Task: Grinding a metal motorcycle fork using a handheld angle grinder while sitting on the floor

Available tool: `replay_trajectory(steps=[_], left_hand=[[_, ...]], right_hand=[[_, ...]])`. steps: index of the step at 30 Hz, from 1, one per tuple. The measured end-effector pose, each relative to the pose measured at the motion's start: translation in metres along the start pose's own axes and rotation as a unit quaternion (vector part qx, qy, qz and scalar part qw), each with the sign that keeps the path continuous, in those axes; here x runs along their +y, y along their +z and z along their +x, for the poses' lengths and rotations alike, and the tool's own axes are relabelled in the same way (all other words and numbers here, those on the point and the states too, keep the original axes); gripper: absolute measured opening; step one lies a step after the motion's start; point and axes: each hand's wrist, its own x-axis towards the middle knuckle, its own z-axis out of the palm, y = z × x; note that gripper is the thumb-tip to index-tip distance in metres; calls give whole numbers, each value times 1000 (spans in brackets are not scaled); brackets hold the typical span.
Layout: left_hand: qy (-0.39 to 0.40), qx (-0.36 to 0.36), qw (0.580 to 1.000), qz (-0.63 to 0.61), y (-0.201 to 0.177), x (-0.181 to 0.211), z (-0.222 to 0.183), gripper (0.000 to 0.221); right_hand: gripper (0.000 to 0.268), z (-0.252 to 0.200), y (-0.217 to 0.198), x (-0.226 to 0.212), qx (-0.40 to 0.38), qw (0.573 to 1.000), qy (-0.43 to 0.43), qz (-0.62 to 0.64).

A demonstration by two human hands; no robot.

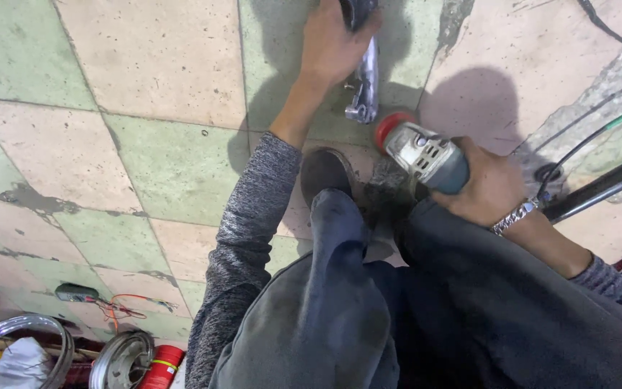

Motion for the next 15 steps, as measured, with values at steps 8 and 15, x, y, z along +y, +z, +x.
replay_trajectory(steps=[8,15], left_hand=[[15,13,1000,2,-4,2,-2,39],[28,31,999,-1,0,-1,0,40]], right_hand=[[82,-6,20,7,-15,1000,-11,-3],[78,-3,15,-5,16,1000,-24,-13]])
